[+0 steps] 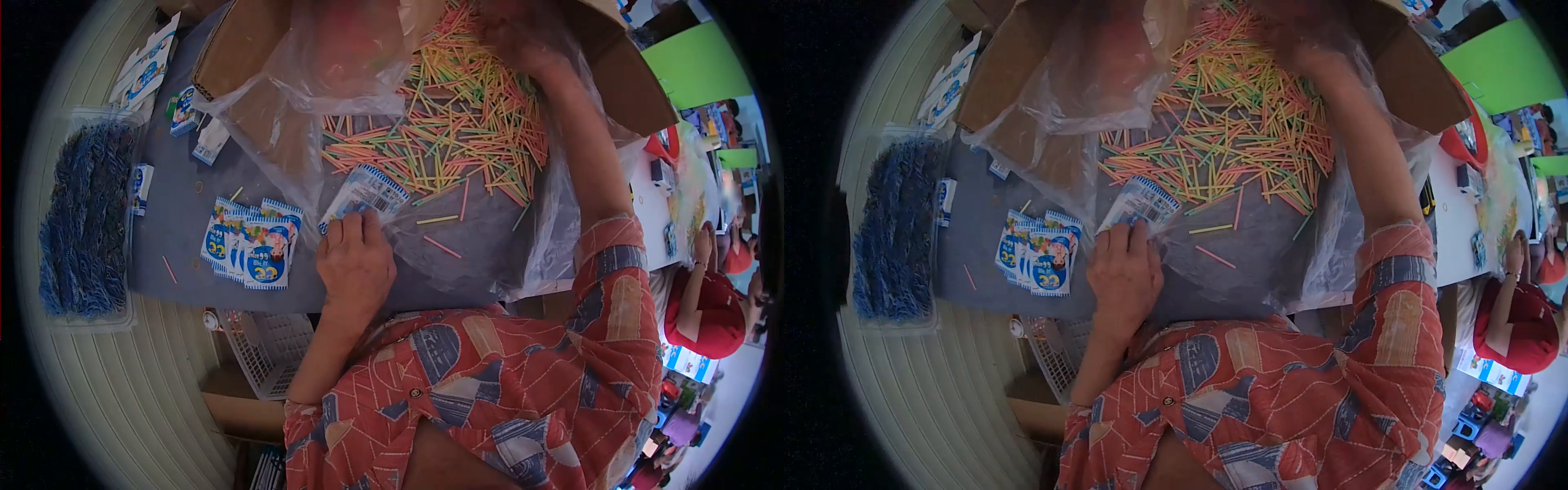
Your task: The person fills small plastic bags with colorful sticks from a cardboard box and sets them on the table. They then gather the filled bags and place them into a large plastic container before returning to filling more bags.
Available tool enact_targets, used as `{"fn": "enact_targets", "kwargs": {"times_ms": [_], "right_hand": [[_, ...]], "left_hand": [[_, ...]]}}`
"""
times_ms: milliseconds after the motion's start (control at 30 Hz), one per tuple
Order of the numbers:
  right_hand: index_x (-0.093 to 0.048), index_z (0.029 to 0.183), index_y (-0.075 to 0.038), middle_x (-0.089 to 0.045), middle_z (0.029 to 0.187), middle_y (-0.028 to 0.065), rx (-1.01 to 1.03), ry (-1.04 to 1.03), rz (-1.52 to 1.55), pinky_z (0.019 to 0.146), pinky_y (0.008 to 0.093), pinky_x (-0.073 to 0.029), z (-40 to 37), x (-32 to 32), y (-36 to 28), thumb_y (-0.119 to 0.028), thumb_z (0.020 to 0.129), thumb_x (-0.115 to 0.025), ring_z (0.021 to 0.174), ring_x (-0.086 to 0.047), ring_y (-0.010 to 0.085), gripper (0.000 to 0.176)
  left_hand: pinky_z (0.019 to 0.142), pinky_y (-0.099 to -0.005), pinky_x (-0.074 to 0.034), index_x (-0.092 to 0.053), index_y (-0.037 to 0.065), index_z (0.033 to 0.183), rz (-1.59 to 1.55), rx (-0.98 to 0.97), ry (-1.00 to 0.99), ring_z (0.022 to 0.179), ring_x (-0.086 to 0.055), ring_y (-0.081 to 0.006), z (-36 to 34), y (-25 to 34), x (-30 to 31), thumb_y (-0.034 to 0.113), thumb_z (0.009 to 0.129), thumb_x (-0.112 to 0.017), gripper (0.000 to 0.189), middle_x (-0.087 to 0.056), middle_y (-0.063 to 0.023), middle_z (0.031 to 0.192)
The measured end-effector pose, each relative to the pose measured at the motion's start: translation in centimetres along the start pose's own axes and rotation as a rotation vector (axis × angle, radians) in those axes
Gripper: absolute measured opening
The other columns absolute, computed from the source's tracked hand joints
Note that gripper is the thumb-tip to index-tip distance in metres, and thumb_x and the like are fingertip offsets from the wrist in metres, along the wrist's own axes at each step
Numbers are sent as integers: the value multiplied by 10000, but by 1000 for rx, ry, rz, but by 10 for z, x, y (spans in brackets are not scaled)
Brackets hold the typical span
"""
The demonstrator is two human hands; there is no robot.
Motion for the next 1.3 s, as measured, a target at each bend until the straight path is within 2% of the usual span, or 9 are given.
{"fn": "enact_targets", "kwargs": {"times_ms": [133,267,367,433,567,733,833,1133,1300], "right_hand": [[-690,1178,-100,-647,1194,201,11,-48,-63,1003,383,-476,-7,7,-20,-106,868,-582,1113,-626,332,328],[-690,1179,-101,-642,1203,205,-14,-82,-123,1010,386,-473,-32,25,-20,-107,870,-578,1121,-622,335,329],[-696,1130,-63,-643,1201,206,-180,-188,-494,968,417,-494,-74,21,-51,-116,873,-564,1116,-624,340,294],[-709,1080,-74,-650,1187,197,-344,-149,-423,908,437,-516,-88,25,-52,-110,860,-572,1116,-620,352,262],[-698,1086,-72,-660,1167,179,-407,42,-426,867,449,-523,-67,3,-10,-110,858,-590,1097,-620,363,256],[-664,1148,-79,-663,1145,177,161,184,-419,869,443,-525,-37,-17,-29,-125,877,-600,1089,-614,372,282],[-622,1219,-103,-667,1093,170,313,256,-401,863,421,-528,-27,-43,30,-137,877,-610,1074,-618,357,344],[-600,1157,-73,-635,1092,165,197,706,-654,786,437,-526,-39,-12,-11,-137,943,-465,974,-651,298,261],[-602,1134,-72,-649,1042,185,112,464,-584,768,440,-533,-35,-12,-25,-108,896,-507,961,-657,336,259]], "left_hand": [[710,-360,-505,-645,-13,1061,261,-61,-5,859,-574,-257,1,8,-18,135,750,-636,344,-536,-91,920],[694,-358,-501,-649,-6,1029,236,-85,20,840,-577,-247,-2,6,-18,130,759,-623,304,-536,-79,904],[664,-363,-498,-649,0,1001,148,-94,77,806,-579,-247,-5,2,-13,121,764,-627,266,-539,-75,876],[641,-373,-499,-655,9,959,-9,-89,118,782,-579,-256,-4,-4,0,115,777,-629,213,-535,-79,842],[634,-380,-502,-665,11,935,-104,-42,111,786,-577,-261,3,-10,6,106,789,-626,178,-527,-87,824],[636,-386,-509,-660,17,961,184,-52,98,789,-579,-262,10,4,-12,97,747,-652,228,-542,-78,840],[641,-414,-513,-672,33,1013,107,-10,33,808,-591,-299,8,-7,-17,98,744,-677,276,-563,-86,906],[662,-413,-509,-699,37,935,-121,3,95,838,-598,-302,3,-11,5,96,779,-684,168,-599,-97,917],[668,-394,-523,-681,44,895,-178,12,64,835,-595,-289,8,-20,12,121,804,-675,118,-579,-69,896]]}}
Point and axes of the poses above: each hand's wrist, its own z-axis towards the middle knuckle, its own x-axis out of the back of the hand, y = z × x, the point moved 10 cm from there along z, towards the middle knuckle
